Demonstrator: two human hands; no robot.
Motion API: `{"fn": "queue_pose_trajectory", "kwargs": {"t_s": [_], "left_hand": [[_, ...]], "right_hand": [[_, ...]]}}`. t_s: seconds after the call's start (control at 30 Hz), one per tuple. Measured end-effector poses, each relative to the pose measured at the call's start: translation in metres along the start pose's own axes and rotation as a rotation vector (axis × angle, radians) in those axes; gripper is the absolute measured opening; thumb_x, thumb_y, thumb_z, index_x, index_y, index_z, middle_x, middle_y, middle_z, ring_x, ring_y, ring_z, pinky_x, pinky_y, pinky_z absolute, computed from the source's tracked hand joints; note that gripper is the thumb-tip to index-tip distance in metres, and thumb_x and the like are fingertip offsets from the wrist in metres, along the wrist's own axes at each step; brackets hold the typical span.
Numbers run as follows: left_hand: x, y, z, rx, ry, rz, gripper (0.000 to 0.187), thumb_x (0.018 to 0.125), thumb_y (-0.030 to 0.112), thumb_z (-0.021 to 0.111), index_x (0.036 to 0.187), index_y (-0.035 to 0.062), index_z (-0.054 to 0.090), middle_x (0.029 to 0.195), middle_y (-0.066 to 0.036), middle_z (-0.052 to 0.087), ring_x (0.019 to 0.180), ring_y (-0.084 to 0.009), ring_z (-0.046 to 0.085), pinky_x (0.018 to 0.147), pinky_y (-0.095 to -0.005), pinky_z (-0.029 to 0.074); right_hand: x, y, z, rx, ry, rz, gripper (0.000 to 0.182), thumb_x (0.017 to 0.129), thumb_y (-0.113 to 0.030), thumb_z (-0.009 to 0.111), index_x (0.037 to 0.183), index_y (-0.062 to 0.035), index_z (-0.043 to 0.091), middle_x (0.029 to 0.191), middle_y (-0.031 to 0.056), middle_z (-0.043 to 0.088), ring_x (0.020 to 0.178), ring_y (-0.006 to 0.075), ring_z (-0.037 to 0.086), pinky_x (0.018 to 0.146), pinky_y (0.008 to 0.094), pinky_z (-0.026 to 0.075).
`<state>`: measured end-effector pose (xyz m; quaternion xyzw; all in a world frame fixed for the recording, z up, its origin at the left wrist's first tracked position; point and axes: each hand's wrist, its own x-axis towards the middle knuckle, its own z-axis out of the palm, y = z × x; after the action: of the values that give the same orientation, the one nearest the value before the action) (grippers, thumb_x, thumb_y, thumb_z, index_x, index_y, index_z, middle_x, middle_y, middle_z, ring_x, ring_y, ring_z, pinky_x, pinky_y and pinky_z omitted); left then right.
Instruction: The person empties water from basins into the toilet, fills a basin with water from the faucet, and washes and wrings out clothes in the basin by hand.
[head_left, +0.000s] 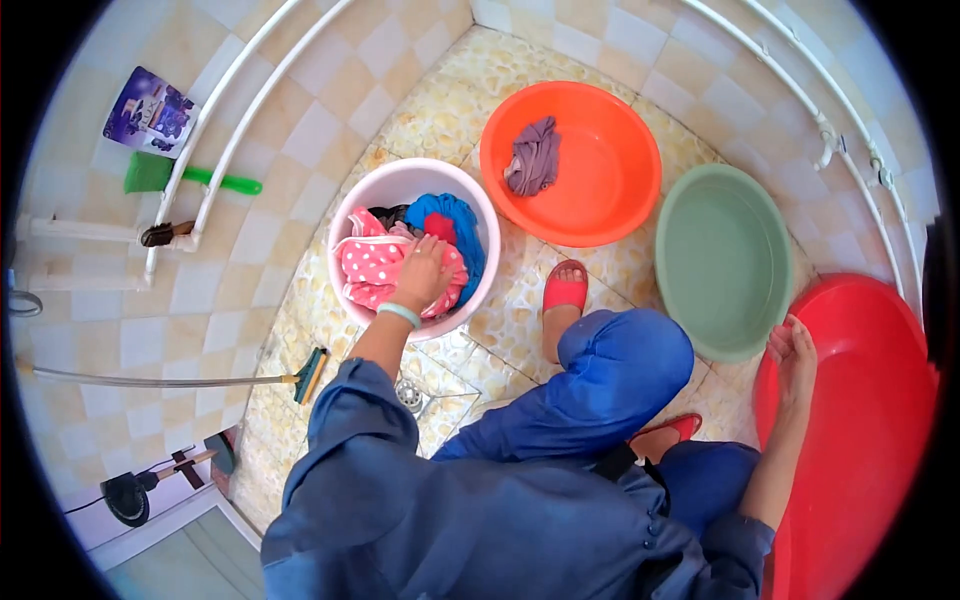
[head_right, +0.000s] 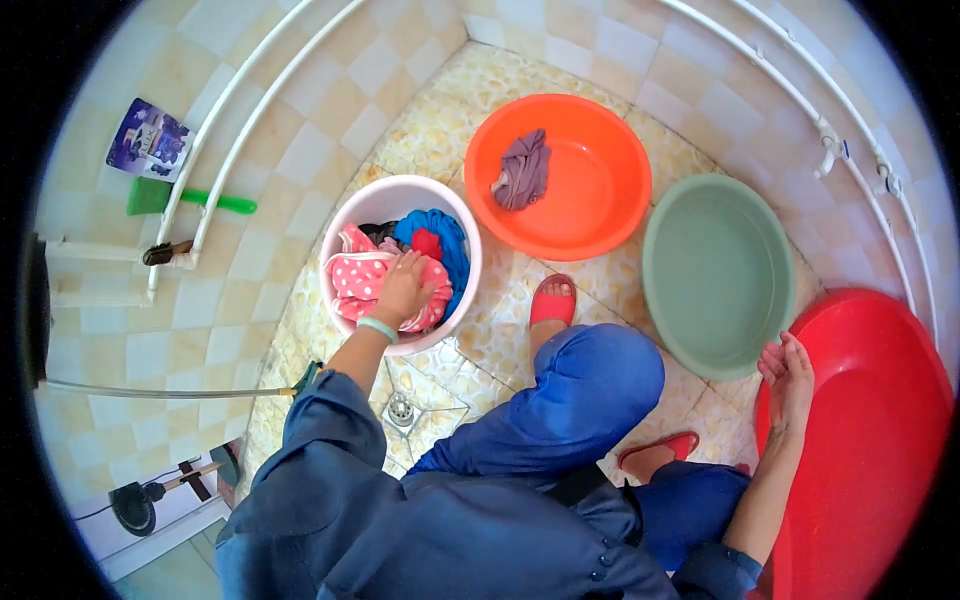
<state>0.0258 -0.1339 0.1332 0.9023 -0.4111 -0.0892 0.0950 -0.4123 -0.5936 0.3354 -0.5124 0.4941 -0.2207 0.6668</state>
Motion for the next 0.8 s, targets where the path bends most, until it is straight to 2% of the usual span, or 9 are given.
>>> {"fn": "queue_pose_trajectory", "kwargs": {"t_s": [0.13,0.17,0.27,0.3,0.4,0.43,0.57,0.67,0.8], "left_hand": [[0.048,0.003,0.026,-0.149,0.037,-0.311,0.06,0.084,0.028,0.061,0.13,-0.0042,0.042,0.133,-0.025,0.045,0.121,-0.0374,0.047,0.102,-0.0443,0.039],[0.06,0.0,0.03,-0.151,-0.058,-0.423,0.078,0.083,0.035,0.064,0.14,-0.0038,0.028,0.137,-0.026,0.04,0.122,-0.0376,0.047,0.099,-0.0423,0.042],[0.08,0.011,0.021,-0.144,-0.246,-0.831,0.094,0.078,0.043,0.069,0.143,-0.0052,0.019,0.139,-0.026,0.039,0.123,-0.0379,0.047,0.099,-0.0403,0.043],[0.082,0.006,0.025,-0.127,-0.275,-0.81,0.106,0.075,0.051,0.069,0.139,-0.015,0.015,0.129,-0.027,0.052,0.118,-0.0368,0.053,0.098,-0.0399,0.043],[0.081,0.001,0.031,-0.073,-0.377,-0.853,0.107,0.074,0.053,0.069,0.136,-0.0176,0.018,0.122,-0.025,0.057,0.112,-0.0352,0.058,0.096,-0.0385,0.045],[0.078,-0.008,0.041,-0.076,-0.318,-0.848,0.092,0.074,0.051,0.07,0.132,-0.0115,0.036,0.118,-0.025,0.06,0.11,-0.0351,0.059,0.093,-0.04,0.047],[0.067,-0.028,0.046,-0.024,-0.319,-0.713,0.047,0.082,0.042,0.062,0.105,0.001,0.065,0.106,-0.025,0.064,0.102,-0.0365,0.062,0.088,-0.0443,0.049],[0.045,-0.026,0.056,0.005,-0.171,-0.663,0.039,0.084,0.036,0.057,0.102,0.0022,0.066,0.103,-0.021,0.066,0.098,-0.0351,0.063,0.084,-0.0447,0.051],[0.012,0.004,0.002,-0.26,-0.353,-0.489,0.051,0.084,0.038,0.053,0.114,-0.0024,0.057,0.102,-0.024,0.065,0.098,-0.0397,0.061,0.088,-0.048,0.046]], "right_hand": [[-0.002,0.004,0.004,-0.036,0.032,0.019,0.028,0.097,-0.022,0.051,0.119,-0.0055,0.055,0.09,0.0056,0.066,0.079,0.013,0.063,0.07,0.0267,0.053],[0.0,0.005,0.005,-0.041,0.048,0.019,0.028,0.097,-0.022,0.051,0.119,-0.0057,0.055,0.089,0.0054,0.066,0.078,0.0128,0.063,0.069,0.0265,0.053],[0.0,0.008,0.009,-0.041,0.085,0.031,0.027,0.097,-0.022,0.051,0.118,-0.006,0.056,0.089,0.0048,0.066,0.077,0.0124,0.064,0.068,0.026,0.053],[0.0,0.008,0.009,-0.037,0.097,0.036,0.026,0.097,-0.022,0.051,0.118,-0.0062,0.056,0.088,0.0047,0.066,0.076,0.0123,0.064,0.067,0.0258,0.053],[0.006,0.012,0.008,-0.068,0.096,0.06,0.026,0.097,-0.022,0.051,0.118,-0.0064,0.056,0.088,0.0041,0.066,0.077,0.0119,0.063,0.068,0.0252,0.053],[0.007,0.013,0.008,-0.069,0.085,0.063,0.027,0.097,-0.023,0.051,0.118,-0.0063,0.056,0.088,0.0039,0.066,0.077,0.0118,0.063,0.068,0.0249,0.053],[0.01,0.016,0.007,-0.093,0.074,0.075,0.028,0.098,-0.023,0.05,0.119,-0.0062,0.055,0.088,0.0031,0.066,0.078,0.0114,0.063,0.07,0.0237,0.052],[0.012,0.014,0.011,-0.092,0.062,0.062,0.028,0.098,-0.023,0.049,0.12,-0.0061,0.054,0.088,0.0031,0.066,0.078,0.011,0.063,0.07,0.0237,0.052],[0.01,0.013,0.012,-0.082,0.02,0.056,0.027,0.098,-0.022,0.049,0.12,-0.006,0.055,0.089,0.0036,0.066,0.078,0.0108,0.063,0.069,0.0241,0.053]]}}
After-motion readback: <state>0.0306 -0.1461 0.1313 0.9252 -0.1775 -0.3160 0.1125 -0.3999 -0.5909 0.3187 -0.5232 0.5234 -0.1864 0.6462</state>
